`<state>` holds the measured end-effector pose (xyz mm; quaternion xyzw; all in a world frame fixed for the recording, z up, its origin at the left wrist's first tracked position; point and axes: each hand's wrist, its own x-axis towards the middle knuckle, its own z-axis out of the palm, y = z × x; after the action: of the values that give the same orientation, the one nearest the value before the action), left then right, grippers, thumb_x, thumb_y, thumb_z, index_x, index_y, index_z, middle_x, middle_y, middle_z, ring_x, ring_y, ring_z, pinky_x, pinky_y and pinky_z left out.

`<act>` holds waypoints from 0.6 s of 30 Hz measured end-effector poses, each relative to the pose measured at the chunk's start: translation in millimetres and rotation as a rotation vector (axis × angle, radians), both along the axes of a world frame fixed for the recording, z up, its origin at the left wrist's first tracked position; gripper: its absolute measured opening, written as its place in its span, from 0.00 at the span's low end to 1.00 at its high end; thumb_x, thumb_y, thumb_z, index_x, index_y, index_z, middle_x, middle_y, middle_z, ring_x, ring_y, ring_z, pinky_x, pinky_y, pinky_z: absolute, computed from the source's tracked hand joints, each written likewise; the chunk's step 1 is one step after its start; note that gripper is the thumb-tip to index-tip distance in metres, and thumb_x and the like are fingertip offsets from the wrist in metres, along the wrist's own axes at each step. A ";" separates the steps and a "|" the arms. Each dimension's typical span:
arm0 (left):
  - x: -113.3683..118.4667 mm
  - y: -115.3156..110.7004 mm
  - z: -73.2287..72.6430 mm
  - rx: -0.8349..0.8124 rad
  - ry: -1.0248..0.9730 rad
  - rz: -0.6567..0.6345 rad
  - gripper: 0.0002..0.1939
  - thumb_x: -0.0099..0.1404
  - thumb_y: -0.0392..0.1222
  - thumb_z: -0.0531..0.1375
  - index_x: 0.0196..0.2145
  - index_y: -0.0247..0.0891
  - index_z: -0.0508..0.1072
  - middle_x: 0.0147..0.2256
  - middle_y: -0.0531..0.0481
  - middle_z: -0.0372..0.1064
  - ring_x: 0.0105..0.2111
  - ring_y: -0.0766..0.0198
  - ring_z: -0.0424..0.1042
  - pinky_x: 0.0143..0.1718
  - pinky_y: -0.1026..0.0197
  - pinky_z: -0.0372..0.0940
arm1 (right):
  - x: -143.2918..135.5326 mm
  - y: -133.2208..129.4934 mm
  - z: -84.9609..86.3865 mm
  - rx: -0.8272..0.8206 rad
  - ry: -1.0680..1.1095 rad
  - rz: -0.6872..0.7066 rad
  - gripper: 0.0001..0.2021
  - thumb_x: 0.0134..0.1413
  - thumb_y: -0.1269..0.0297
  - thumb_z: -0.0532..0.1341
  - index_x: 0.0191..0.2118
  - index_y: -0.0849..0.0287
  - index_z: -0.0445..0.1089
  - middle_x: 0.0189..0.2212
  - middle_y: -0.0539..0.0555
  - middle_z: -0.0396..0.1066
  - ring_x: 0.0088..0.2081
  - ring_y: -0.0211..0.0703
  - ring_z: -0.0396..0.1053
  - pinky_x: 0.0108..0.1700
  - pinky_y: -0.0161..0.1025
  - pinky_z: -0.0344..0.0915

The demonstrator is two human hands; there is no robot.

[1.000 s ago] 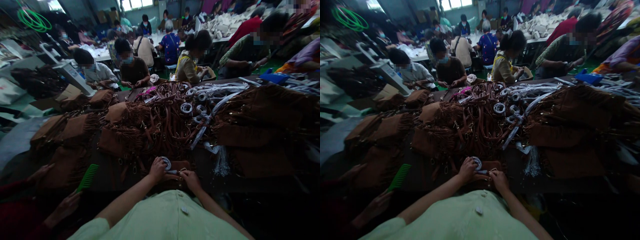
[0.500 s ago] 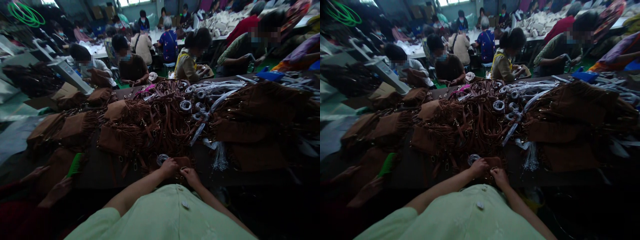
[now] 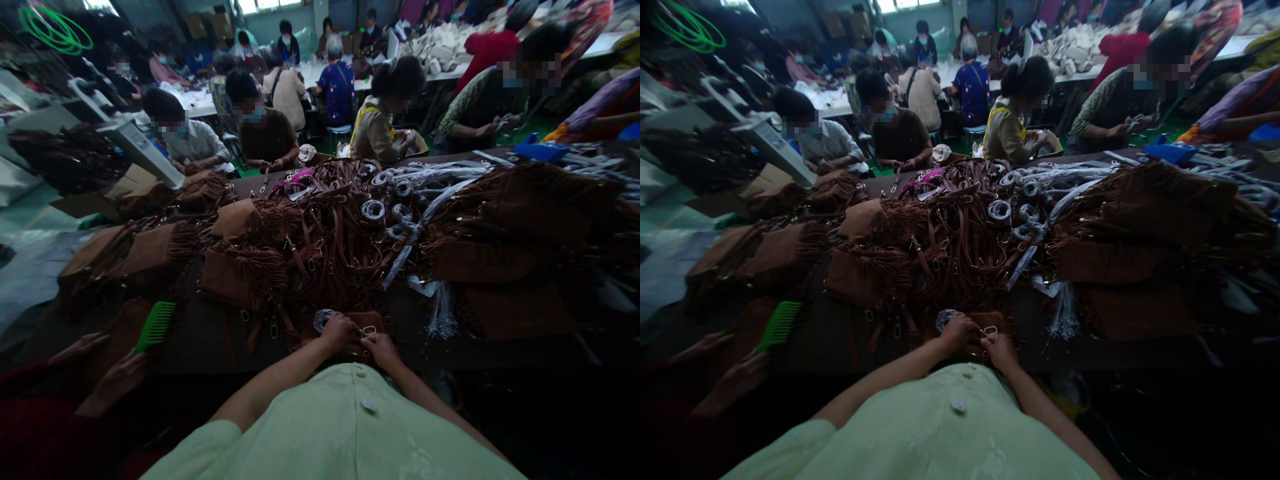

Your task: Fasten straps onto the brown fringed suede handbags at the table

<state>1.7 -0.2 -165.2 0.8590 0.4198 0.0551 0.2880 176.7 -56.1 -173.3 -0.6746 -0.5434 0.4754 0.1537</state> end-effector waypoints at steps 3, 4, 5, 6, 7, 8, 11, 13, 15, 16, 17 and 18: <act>0.3 -2.7 -2.5 0.028 -0.020 0.005 0.09 0.58 0.39 0.59 0.37 0.43 0.77 0.34 0.49 0.74 0.37 0.61 0.68 0.44 0.59 0.54 | -0.9 1.2 -6.0 -0.020 -0.022 -0.005 0.14 0.47 0.59 0.56 0.25 0.59 0.77 0.19 0.51 0.71 0.22 0.36 0.64 0.25 0.32 0.50; 0.5 -3.4 -3.8 0.036 -0.024 0.011 0.09 0.58 0.39 0.60 0.37 0.43 0.77 0.33 0.50 0.74 0.37 0.62 0.68 0.44 0.59 0.54 | -0.9 1.4 -8.3 -0.028 -0.023 -0.010 0.14 0.47 0.59 0.56 0.25 0.59 0.77 0.19 0.50 0.70 0.22 0.36 0.64 0.24 0.32 0.50; 0.7 -4.1 -5.0 0.043 -0.029 0.017 0.09 0.58 0.39 0.59 0.37 0.43 0.77 0.33 0.50 0.74 0.37 0.62 0.68 0.44 0.60 0.54 | -0.8 1.6 -10.7 -0.037 -0.020 -0.013 0.14 0.47 0.59 0.56 0.24 0.59 0.76 0.18 0.50 0.70 0.22 0.36 0.63 0.24 0.32 0.50; 0.6 -4.5 -5.8 0.049 -0.033 0.019 0.09 0.58 0.38 0.59 0.37 0.43 0.77 0.33 0.50 0.74 0.37 0.63 0.68 0.44 0.60 0.54 | -0.7 1.7 -13.1 -0.044 -0.017 -0.010 0.14 0.47 0.59 0.57 0.23 0.59 0.76 0.18 0.50 0.69 0.22 0.36 0.63 0.24 0.32 0.50; 0.4 -4.9 -6.1 0.053 -0.037 0.017 0.09 0.58 0.38 0.59 0.37 0.43 0.77 0.33 0.50 0.74 0.36 0.63 0.68 0.44 0.60 0.54 | -0.6 1.7 -15.3 -0.051 -0.016 -0.004 0.14 0.47 0.59 0.57 0.23 0.59 0.76 0.18 0.50 0.69 0.22 0.36 0.63 0.25 0.32 0.50; -0.1 -5.1 -6.0 0.053 -0.039 0.012 0.09 0.58 0.38 0.59 0.37 0.43 0.77 0.33 0.50 0.73 0.36 0.63 0.68 0.43 0.60 0.54 | -0.5 1.7 -17.0 -0.058 -0.018 0.001 0.14 0.46 0.59 0.57 0.22 0.59 0.76 0.17 0.50 0.69 0.22 0.36 0.63 0.25 0.32 0.50; -2.3 -6.2 -3.6 0.042 -0.043 -0.020 0.09 0.59 0.40 0.59 0.37 0.43 0.77 0.32 0.50 0.73 0.36 0.63 0.67 0.43 0.60 0.54 | -0.8 1.1 -18.3 -0.060 -0.030 -0.008 0.14 0.47 0.59 0.57 0.23 0.60 0.76 0.18 0.50 0.70 0.22 0.36 0.64 0.25 0.32 0.51; -2.9 -7.8 -1.5 0.032 -0.048 -0.042 0.09 0.60 0.43 0.59 0.37 0.43 0.77 0.33 0.50 0.73 0.36 0.63 0.67 0.44 0.60 0.54 | -1.3 0.1 -15.5 -0.032 -0.027 -0.007 0.15 0.49 0.58 0.56 0.23 0.59 0.76 0.20 0.51 0.71 0.24 0.37 0.65 0.26 0.32 0.52; -1.1 -9.5 0.0 0.012 -0.051 -0.045 0.09 0.60 0.44 0.58 0.37 0.44 0.77 0.34 0.50 0.73 0.39 0.62 0.67 0.45 0.59 0.53 | -2.0 -1.4 -10.2 0.011 -0.027 0.010 0.15 0.50 0.58 0.55 0.24 0.59 0.76 0.23 0.51 0.72 0.26 0.37 0.66 0.28 0.32 0.54; 1.1 -9.9 0.5 -0.005 -0.043 -0.026 0.10 0.60 0.44 0.58 0.37 0.44 0.77 0.34 0.50 0.73 0.40 0.62 0.67 0.46 0.59 0.53 | -2.4 -2.2 -7.1 0.032 -0.034 0.025 0.16 0.51 0.57 0.55 0.24 0.59 0.76 0.24 0.51 0.73 0.27 0.37 0.66 0.28 0.32 0.54; 3.9 -10.0 0.9 -0.030 -0.024 0.006 0.10 0.60 0.44 0.57 0.36 0.43 0.78 0.34 0.49 0.73 0.40 0.61 0.67 0.46 0.59 0.54 | -2.8 -3.1 -3.9 0.049 -0.045 0.041 0.16 0.51 0.57 0.55 0.24 0.58 0.76 0.24 0.52 0.73 0.27 0.37 0.67 0.29 0.32 0.54; 7.4 -9.4 1.3 -0.063 0.007 0.049 0.11 0.61 0.44 0.56 0.35 0.42 0.78 0.33 0.49 0.74 0.40 0.61 0.67 0.46 0.59 0.54 | -3.2 -3.9 -0.8 0.060 -0.062 0.055 0.16 0.52 0.56 0.55 0.24 0.58 0.76 0.24 0.52 0.73 0.27 0.37 0.67 0.29 0.32 0.54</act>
<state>9.1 -9.7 -163.9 0.8391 0.4433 0.0460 0.3121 173.5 -60.0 -174.0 -0.6689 -0.5803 0.4417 0.1440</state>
